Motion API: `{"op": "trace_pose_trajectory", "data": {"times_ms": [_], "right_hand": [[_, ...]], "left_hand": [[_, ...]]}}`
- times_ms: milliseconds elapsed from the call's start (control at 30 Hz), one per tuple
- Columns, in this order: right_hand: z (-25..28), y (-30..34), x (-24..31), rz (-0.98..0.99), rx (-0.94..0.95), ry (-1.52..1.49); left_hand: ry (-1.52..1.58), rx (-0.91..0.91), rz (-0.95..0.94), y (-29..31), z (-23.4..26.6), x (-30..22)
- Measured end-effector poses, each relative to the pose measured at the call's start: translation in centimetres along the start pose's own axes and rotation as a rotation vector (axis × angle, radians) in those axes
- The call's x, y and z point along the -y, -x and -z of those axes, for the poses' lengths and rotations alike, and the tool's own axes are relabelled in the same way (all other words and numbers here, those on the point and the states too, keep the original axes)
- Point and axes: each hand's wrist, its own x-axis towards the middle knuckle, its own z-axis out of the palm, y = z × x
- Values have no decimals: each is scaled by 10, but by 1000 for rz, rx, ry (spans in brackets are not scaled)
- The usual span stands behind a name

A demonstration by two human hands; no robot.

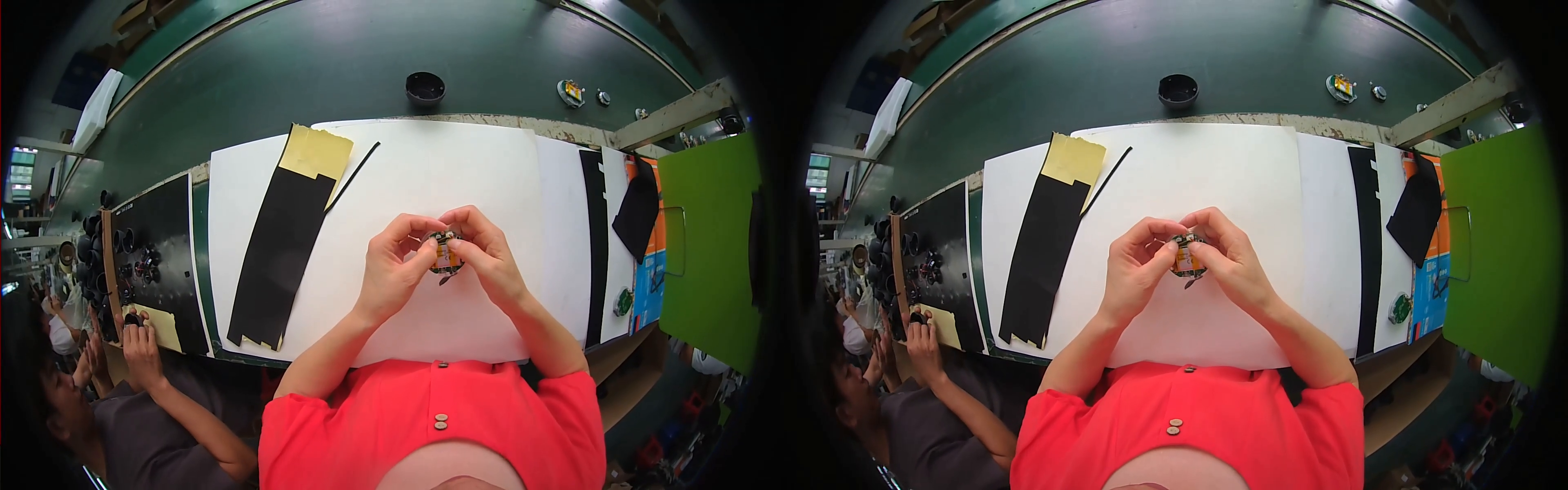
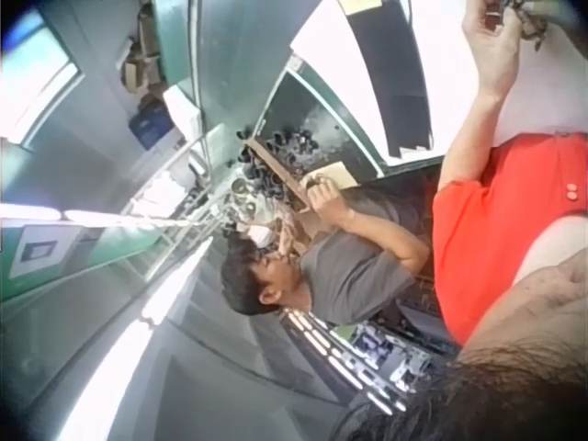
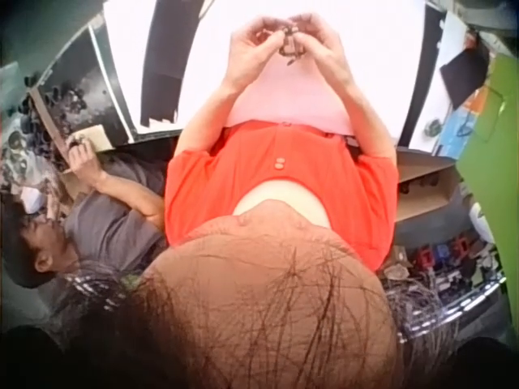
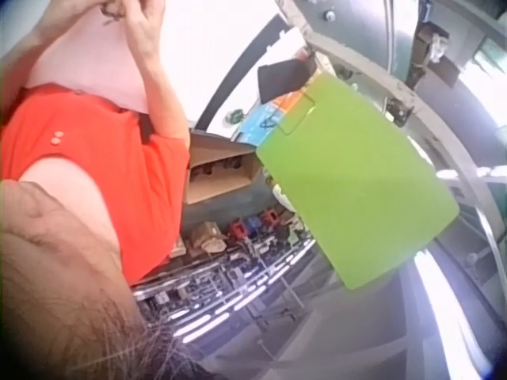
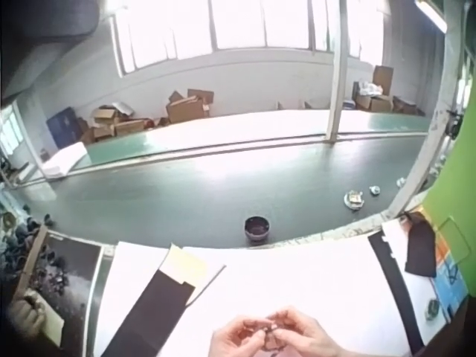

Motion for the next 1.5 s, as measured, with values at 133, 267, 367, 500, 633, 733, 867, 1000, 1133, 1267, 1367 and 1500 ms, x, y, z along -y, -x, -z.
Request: {"op": "trace_pose_trajectory", "data": {"times_ms": [133,267,367,500,633,733,867,1000,1133,1267,1367,1500], "right_hand": [[0,3,2,63,-5,33],[1,2,-4,77,-35,2],[-1,0,-6,37,-18,-91],[-1,0,-9,6,-29,-96],[-1,-7,-14,37,46,-44],[8,-8,-10,92,-5,83],[34,-46,10,205,-174,353],[75,-146,25,351,-321,561],[127,-233,31,412,-388,743],[120,-250,28,480,-527,1187],[97,-230,28,647,-725,1404],[57,-171,27,746,-532,1215]], "left_hand": [[-6,13,-2,-2,-2,-5],[-20,19,-5,-1,-5,-3],[-36,24,-4,2,-4,-6],[-65,31,-25,1,-4,0],[-11,-9,-21,-2,-4,-1],[-63,47,50,-8,3,1],[-192,-77,-65,-4,0,-11],[-453,-33,-117,1,13,-19],[-580,-4,-93,4,15,-32],[-896,-253,-303,-7,53,-54],[-1113,-308,-442,-37,94,-59],[-1207,-249,-342,-56,127,-57]]}}
